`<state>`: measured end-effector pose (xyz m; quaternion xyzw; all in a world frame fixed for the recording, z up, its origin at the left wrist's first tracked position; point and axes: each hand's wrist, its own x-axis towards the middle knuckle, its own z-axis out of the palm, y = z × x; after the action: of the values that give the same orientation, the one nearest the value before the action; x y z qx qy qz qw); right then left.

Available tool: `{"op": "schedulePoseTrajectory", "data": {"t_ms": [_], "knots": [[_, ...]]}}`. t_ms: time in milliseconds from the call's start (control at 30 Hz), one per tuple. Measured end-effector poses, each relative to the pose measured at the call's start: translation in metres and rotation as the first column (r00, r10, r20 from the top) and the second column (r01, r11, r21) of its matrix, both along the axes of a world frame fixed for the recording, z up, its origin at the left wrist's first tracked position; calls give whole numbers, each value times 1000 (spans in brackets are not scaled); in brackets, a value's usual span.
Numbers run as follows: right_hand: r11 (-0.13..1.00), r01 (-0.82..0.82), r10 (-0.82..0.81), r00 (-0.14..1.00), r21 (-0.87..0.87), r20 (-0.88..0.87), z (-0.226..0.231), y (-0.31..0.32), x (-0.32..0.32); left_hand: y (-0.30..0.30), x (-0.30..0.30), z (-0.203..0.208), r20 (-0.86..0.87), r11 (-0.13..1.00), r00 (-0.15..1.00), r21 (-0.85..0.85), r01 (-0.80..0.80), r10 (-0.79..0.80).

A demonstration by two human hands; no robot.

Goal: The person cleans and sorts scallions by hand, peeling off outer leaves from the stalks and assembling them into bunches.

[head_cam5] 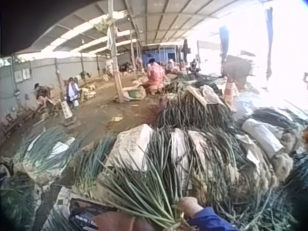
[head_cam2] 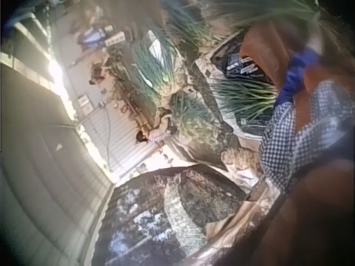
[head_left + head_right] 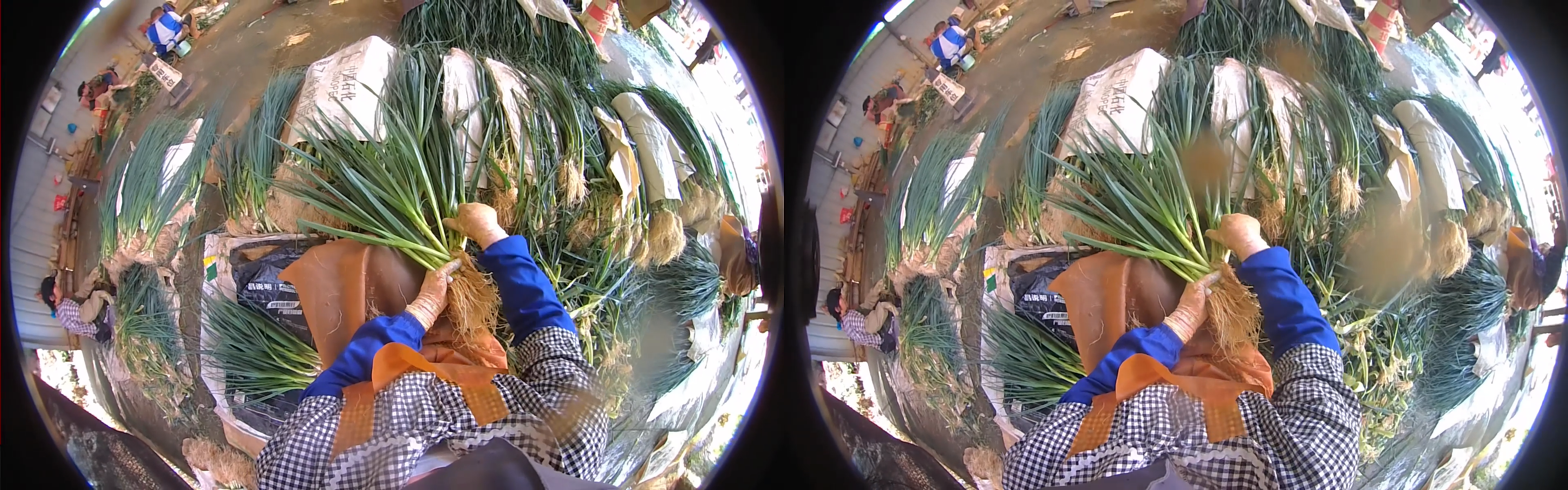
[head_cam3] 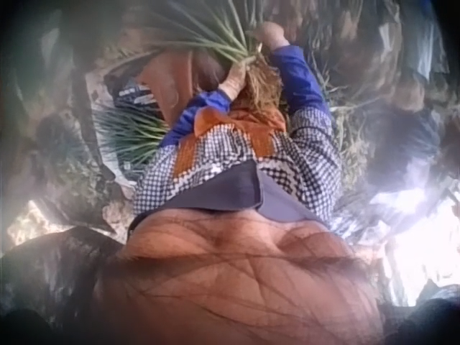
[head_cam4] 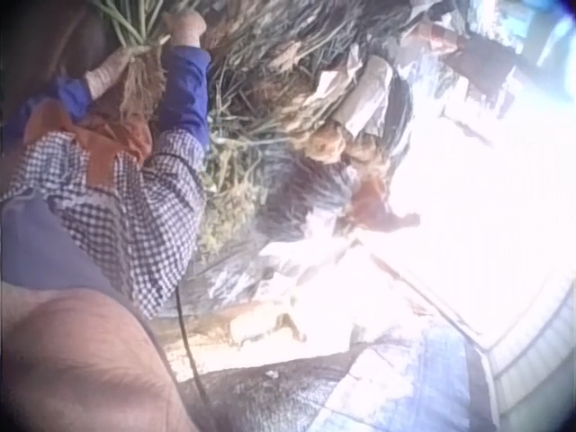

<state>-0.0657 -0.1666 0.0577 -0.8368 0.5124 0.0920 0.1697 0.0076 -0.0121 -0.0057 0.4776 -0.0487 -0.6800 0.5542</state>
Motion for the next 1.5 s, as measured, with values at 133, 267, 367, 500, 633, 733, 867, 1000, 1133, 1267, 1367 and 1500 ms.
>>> {"op": "schedulePoseTrajectory", "data": {"t_ms": [133, 267, 367, 500, 633, 733, 867, 1000, 1133, 1267, 1367, 1500], "knots": [[919, 267, -389, 729, 290, 563, -14, 13, -21, 4, 8, 13, -36, 1000, 999, 10, 29, -29], [813, 251, -575, 196, 526, 795, 20, 48, -19, 10, 18, 1, -281, 999, 959, 34, 38, -27], [654, -31, -751, 99, 756, 653, 37, 44, -27, 10, 17, 16, -342, 995, 937, 41, 96, -76], [495, -402, -855, -67, 771, 514, 13, 37, -19, 6, 11, 20, -360, 998, 932, 17, 57, -47], [592, 70, -794, -119, 803, 596, -19, 46, 12, 5, 8, 3, -199, 999, 980, 26, 27, -21], [799, 516, -95, 616, -308, 782, -49, 51, 9, 0, 0, -10, -45, 996, 999, 81, -25, 29], [978, 172, -66, 784, -114, 617, -12, 96, -44, -2, -1, 17, -314, 992, 941, 68, -106, 122], [998, 1, 3, 997, -56, 72, -3, 118, -139, 4, 12, 44, -254, 991, 958, 57, -119, 130], [987, 162, -152, 943, 8, -296, -21, 95, -197, 1, 8, 44, -376, 998, 924, 13, -69, 69], [961, 260, -267, 790, 93, 553, -28, 54, -91, 10, 18, 47, -366, 997, 928, 3, -76, 72], [754, -41, -604, 350, 656, 716, -90, 15, -47, 4, 8, 37, -424, 998, 904, -9, -66, 56], [292, -605, -953, -113, 741, 283, -61, 22, -2, 11, 22, 30, -373, 993, 922, -3, -115, 106]]}}
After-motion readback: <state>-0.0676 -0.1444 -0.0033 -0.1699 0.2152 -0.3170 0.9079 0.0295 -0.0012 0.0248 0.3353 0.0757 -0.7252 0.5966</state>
